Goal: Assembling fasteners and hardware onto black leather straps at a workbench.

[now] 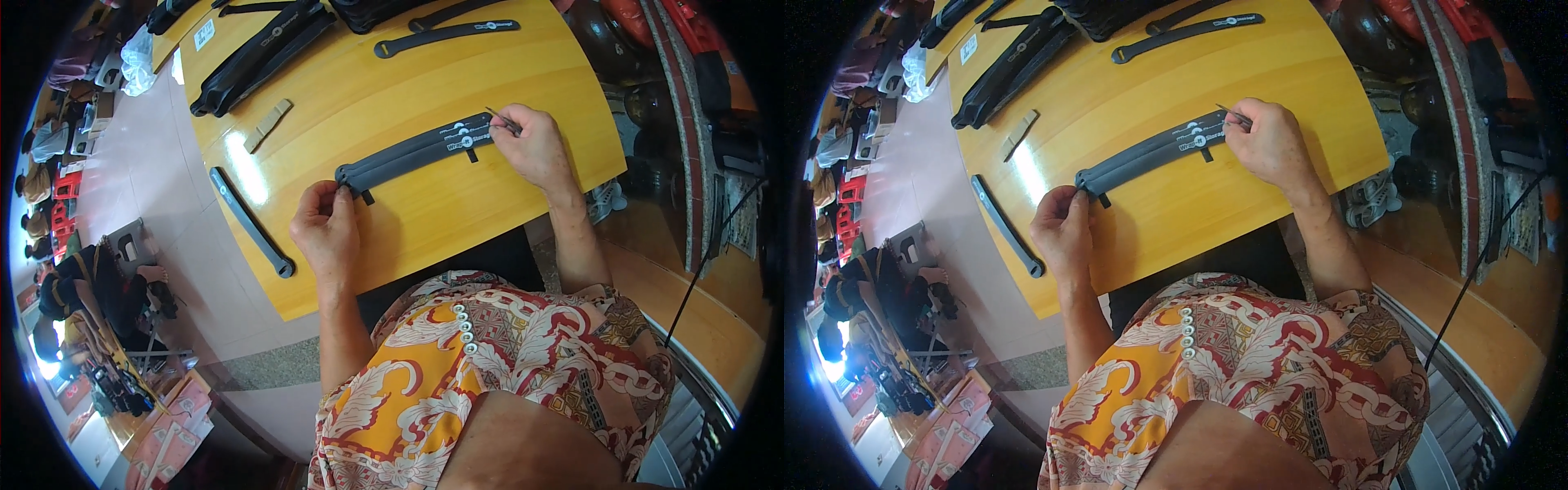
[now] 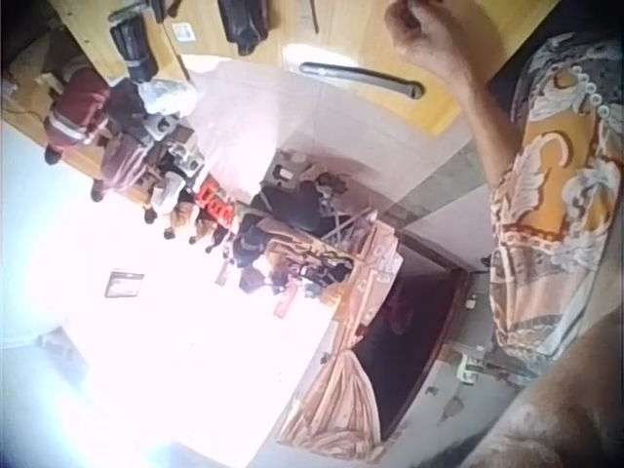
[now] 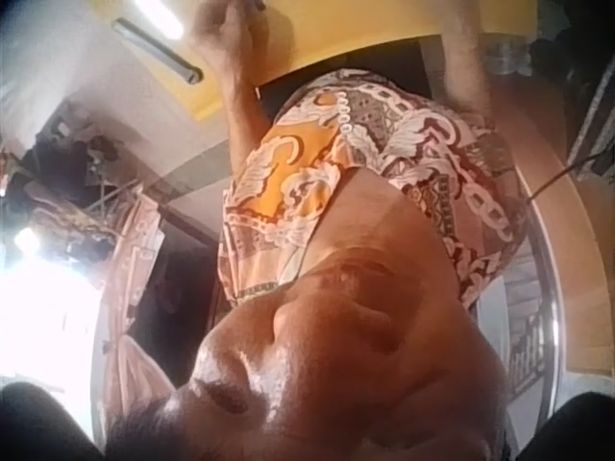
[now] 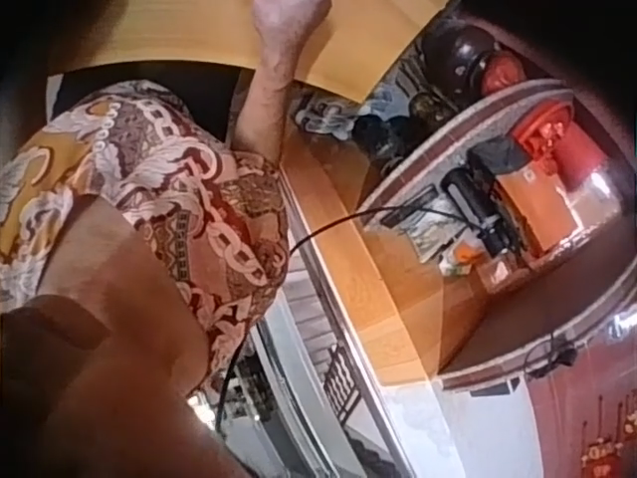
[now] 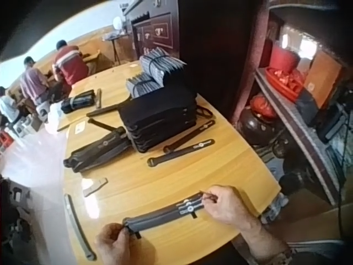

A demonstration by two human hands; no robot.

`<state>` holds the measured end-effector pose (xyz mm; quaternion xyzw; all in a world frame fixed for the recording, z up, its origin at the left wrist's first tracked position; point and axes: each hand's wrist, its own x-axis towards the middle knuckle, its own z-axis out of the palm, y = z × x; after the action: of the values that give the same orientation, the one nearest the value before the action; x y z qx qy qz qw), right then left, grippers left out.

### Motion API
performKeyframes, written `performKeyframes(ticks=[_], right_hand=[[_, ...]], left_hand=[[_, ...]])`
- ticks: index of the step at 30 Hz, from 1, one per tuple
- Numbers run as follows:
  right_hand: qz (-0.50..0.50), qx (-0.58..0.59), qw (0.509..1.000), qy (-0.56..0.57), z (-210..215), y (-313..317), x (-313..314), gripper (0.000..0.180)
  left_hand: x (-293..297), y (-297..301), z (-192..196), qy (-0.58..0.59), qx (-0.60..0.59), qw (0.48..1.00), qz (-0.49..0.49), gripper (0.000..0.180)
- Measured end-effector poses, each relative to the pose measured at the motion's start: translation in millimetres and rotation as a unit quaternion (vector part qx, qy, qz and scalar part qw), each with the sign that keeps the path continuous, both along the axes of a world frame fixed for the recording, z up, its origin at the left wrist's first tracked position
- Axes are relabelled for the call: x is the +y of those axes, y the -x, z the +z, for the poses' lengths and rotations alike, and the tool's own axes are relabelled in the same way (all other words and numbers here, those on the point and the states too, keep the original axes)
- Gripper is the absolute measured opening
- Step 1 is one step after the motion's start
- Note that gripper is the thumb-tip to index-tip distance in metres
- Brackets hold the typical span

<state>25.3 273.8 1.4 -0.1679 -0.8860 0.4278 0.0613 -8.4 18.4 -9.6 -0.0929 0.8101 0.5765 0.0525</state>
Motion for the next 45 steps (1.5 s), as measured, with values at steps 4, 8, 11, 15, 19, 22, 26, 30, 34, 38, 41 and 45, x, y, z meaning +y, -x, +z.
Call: performKeyframes(ticks=[4,8,11,15,19,22,26,30,34,38,41,45], right_hand=[[-0.001,-0.007,1.0,0.009,-4,0,2,0.011],[-0.002,-0.007,1.0,-0.004,-4,0,1,0.01],[-0.002,-0.012,0.999,-0.034,-1,0,-1,0.01],[0.001,-0.003,0.998,-0.069,0,2,-8,0.011],[-0.009,-0.028,0.994,-0.106,6,3,-8,0.015],[-0.015,-0.044,0.992,-0.121,4,4,-6,0.02],[-0.019,-0.055,0.99,-0.126,0,5,-5,0.028],[-0.016,0.003,0.997,-0.074,3,3,3,0.024],[-0.017,0.086,0.99,-0.108,9,23,15,0.017],[0.019,0.16,0.949,-0.272,5,77,19,0.023],[0.021,0.132,0.932,-0.338,-11,101,30,0.023],[0.046,0.067,0.942,-0.325,-14,99,22,0.02]], left_hand=[[0,1,-2,0.019,0.016,1.0,0.001,0.008],[3,2,2,0.018,-0.007,1.0,0.011,0.007],[2,2,-2,0.05,0.037,0.998,0.004,0.007],[0,4,-1,0.061,0.029,0.997,0.023,0.009],[-4,14,12,0.202,0.009,0.978,-0.051,0.018],[-11,15,12,0.236,0.0,0.968,-0.081,0.024],[-20,15,13,0.194,-0.028,0.976,-0.09,0.024],[-24,10,17,0.062,-0.101,0.991,-0.065,0.02],[-28,-1,-4,0.046,0.022,0.998,-0.036,0.018],[-29,-2,-7,0.067,0.046,0.997,-0.012,0.018],[-25,-1,-12,0.051,0.062,0.997,-0.018,0.018],[-26,-5,-10,0.056,0.072,0.996,-0.016,0.018]])
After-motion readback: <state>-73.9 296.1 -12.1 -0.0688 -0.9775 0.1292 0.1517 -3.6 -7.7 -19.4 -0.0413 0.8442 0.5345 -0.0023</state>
